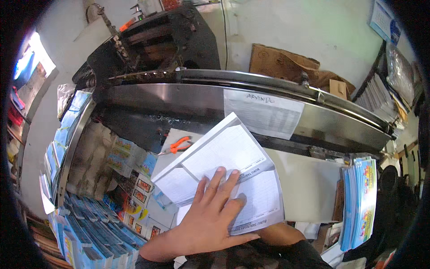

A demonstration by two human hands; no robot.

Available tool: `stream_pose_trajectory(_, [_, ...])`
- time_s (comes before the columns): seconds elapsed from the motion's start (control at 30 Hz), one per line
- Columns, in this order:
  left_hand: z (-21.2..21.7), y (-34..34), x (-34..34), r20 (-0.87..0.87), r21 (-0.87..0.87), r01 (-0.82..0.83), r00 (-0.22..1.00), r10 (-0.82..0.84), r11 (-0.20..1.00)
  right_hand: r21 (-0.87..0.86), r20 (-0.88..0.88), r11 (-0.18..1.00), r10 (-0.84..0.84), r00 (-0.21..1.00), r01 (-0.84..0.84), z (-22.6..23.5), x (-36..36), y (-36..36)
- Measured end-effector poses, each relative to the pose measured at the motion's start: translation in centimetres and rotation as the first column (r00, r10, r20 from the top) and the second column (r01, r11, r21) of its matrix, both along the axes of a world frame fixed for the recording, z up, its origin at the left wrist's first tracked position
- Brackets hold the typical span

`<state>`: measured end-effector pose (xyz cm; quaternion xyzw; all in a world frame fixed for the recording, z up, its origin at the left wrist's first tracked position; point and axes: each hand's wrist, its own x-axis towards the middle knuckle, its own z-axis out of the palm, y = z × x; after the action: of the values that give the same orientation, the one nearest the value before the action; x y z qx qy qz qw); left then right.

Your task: The person flips through the pages of a booklet, organizes printed papers into stacks, and uses a screwdriver and pliers to adjust a mechanical stapler or binding machine to secure the booklets.

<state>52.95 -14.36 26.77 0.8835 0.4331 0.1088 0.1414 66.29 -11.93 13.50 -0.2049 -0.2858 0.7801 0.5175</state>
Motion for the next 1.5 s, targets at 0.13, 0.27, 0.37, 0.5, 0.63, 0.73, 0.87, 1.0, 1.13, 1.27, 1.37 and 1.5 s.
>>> stream_pose_trajectory(0.13, [-0.6,-1.0,1.6,-0.045,0.023,0.038,0.998,-0.037,0.999,0.011,0.013,1.000,-0.009,1.000,0.008,-0.9,1.2,-0.9])
stream_pose_trajectory(0.27, [-0.4,-2.2,2.6,-0.140,0.054,0.030,0.990,-0.022,0.998,0.025,0.013,0.999,0.021,1.000,-0.022,-1.3,1.6,-1.6])
stream_pose_trajectory(0.37, [-0.2,-2.6,3.1,-0.100,0.057,0.019,0.995,-0.013,0.998,0.039,0.021,0.998,0.044,0.999,-0.045,-1.4,2.0,-1.9])
stream_pose_trajectory(0.5, [1.3,-2.7,1.3,-0.047,0.073,0.036,0.998,-0.032,0.997,0.106,0.051,0.985,0.133,0.990,-0.138,-1.4,1.2,-1.9])
stream_pose_trajectory(0.63, [3.2,-2.5,-4.1,0.293,0.151,-0.175,0.948,0.125,0.973,0.370,0.354,0.879,0.168,0.920,-0.302,-0.8,0.2,-2.4])
stream_pose_trajectory(0.73, [2.2,-2.0,-7.4,0.466,0.032,-0.479,0.784,0.410,0.877,0.450,0.667,0.818,-0.040,0.744,-0.359,0.9,-1.0,-2.4])
stream_pose_trajectory(0.87, [-5.1,-3.8,-9.8,0.619,-0.028,-0.607,0.614,0.491,0.794,0.394,0.814,0.892,-0.227,0.534,-0.221,3.7,-5.6,-2.0])
stream_pose_trajectory(1.0, [-8.9,-4.2,-10.4,0.703,-0.245,-0.606,0.426,0.569,0.757,0.698,0.713,0.396,-0.452,0.535,-0.596,3.9,-10.1,-1.1])
stream_pose_trajectory(1.13, [-8.6,-2.3,-18.8,0.751,-0.548,-0.681,-0.143,0.645,0.486,0.603,0.783,0.370,-0.104,0.613,-0.707,5.8,-10.7,2.0])
stream_pose_trajectory(1.27, [-2.1,5.2,-33.3,0.892,-0.021,-0.966,0.098,0.441,0.256,0.482,0.844,0.793,-0.307,0.439,-0.372,1.3,-6.3,6.8])
stream_pose_trajectory(1.37, [5.8,13.0,-48.6,0.937,0.065,-0.992,0.098,0.335,0.110,0.454,0.857,0.890,-0.420,0.299,-0.050,-2.2,-3.4,8.1])
stream_pose_trajectory(1.5, [15.7,21.3,-69.2,0.863,-0.085,-0.985,-0.147,0.484,-0.148,0.261,0.951,0.965,-0.258,0.169,0.003,-6.2,-3.2,8.3])
